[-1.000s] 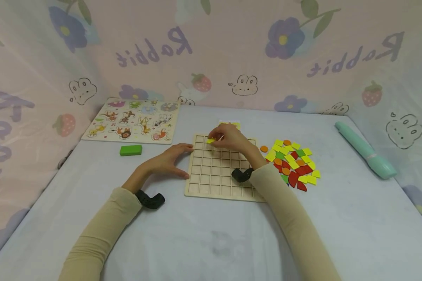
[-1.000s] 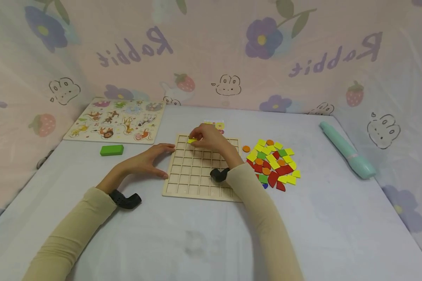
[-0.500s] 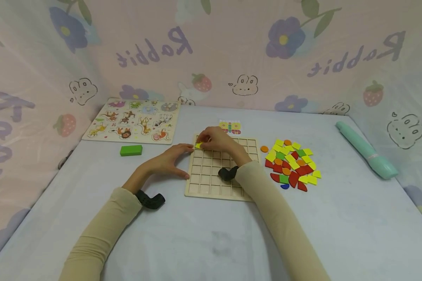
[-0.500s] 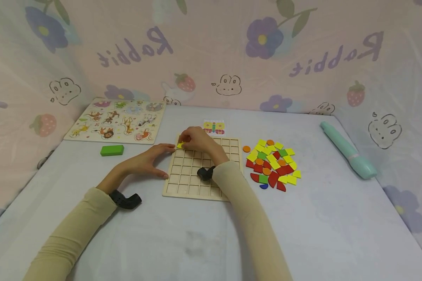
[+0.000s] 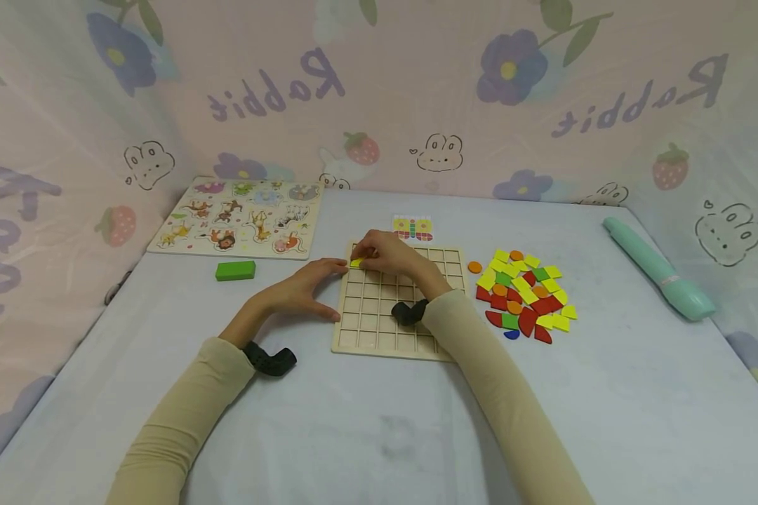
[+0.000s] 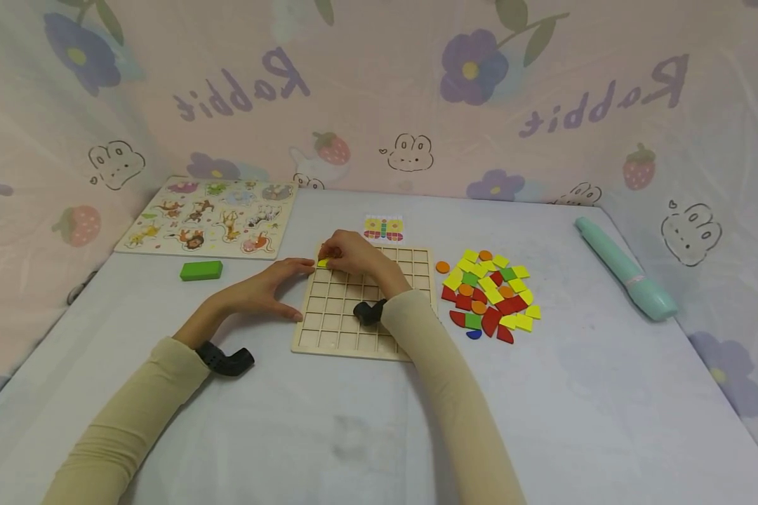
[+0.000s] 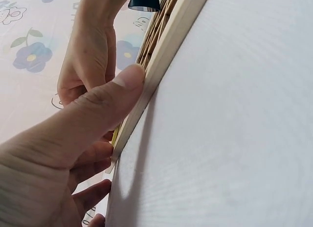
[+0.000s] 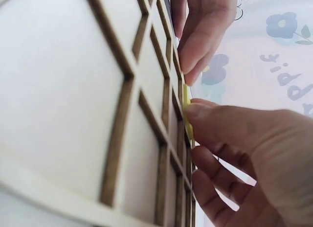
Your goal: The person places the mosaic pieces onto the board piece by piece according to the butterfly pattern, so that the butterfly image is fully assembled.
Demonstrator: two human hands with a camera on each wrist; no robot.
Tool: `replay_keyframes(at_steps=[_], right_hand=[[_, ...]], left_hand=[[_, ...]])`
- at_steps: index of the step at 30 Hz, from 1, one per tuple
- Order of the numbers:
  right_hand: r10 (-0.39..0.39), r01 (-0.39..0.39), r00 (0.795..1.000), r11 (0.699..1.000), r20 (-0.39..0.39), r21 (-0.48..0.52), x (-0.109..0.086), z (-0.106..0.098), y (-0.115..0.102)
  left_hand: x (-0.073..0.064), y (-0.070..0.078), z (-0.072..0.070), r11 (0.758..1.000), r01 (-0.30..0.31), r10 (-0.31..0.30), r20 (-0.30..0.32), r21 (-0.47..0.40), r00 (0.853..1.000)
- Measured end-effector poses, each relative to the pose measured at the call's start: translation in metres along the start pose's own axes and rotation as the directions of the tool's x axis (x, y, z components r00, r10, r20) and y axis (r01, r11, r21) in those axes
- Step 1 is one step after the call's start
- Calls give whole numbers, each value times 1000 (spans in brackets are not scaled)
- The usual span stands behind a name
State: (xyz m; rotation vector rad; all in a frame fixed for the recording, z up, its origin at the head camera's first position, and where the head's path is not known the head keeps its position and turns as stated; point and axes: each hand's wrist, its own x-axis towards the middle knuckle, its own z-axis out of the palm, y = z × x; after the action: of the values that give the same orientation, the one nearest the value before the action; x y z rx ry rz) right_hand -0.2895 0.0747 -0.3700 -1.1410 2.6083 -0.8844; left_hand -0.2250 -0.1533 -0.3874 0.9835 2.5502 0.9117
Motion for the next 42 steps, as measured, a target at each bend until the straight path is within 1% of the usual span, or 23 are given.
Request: replay_keyframes(at_steps=[6,9,12,15,17,18,20,21,23,25,27,28,30,32,35,37,39,42], right_hand=[[-20,20,1000,999,13,-28,-2,-2,1],[-22,22,1000,1000,10,-16,-11,-10,6],[-31,30,999,1000,-31,-4,-30,-25,18],[-21,21,996,1000,-91,-5,-56,-45,33],[7,-10,991,1000,-134,-19,-77,-59,46],[34,-40,988,999,-151,-31,-88,-66,52],[105,-115,977,992,-188,-42,-109,-79,64],[147,-160,967,986,-207,-48,-119,-84,70],[246,-265,939,963,-239,-48,-137,-94,81],[343,-363,904,931,-255,-38,-152,-102,90],[432,-451,865,892,-254,-20,-163,-107,98],[462,-480,853,877,-243,-16,-167,-109,100],[501,-515,839,857,-212,-15,-173,-110,105],[527,-538,831,843,-180,-19,-176,-110,109],[537,-547,830,837,-148,-28,-177,-109,112],[541,-550,828,834,-145,-30,-177,-109,113],[528,-538,837,842,-145,-44,-176,-108,113],[519,-531,842,845,-146,-55,-175,-107,115]], left_hand=[[0,0,0,1000,-5,5,-2,5,1000],[0,1,0,1000,-9,9,-4,6,1000],[-1,1,0,1000,-8,8,-6,10,1000],[-1,1,1,1000,-6,6,-8,15,1000],[-1,2,1,1000,-7,8,-8,17,1000],[-1,2,1,1000,-9,9,-7,18,1000],[-1,1,1,1000,-12,12,-4,19,1000],[0,1,1,1000,-13,13,-4,19,1000],[0,0,1,1000,-10,11,-3,22,1000],[0,-1,1,1000,-7,7,-3,22,1000],[0,-2,1,1000,-4,4,-4,20,1000],[0,-2,1,1000,-2,2,-5,18,1000],[-1,-2,1,1000,-2,2,-6,15,1000],[-1,-2,1,1000,-5,5,-7,12,1000],[0,-2,1,1000,-11,11,-8,11,1000],[0,-2,1,1000,-12,12,-6,12,1000],[0,-2,1,1000,-12,12,-5,13,1000],[0,-3,1,1000,-11,11,-4,13,1000]])
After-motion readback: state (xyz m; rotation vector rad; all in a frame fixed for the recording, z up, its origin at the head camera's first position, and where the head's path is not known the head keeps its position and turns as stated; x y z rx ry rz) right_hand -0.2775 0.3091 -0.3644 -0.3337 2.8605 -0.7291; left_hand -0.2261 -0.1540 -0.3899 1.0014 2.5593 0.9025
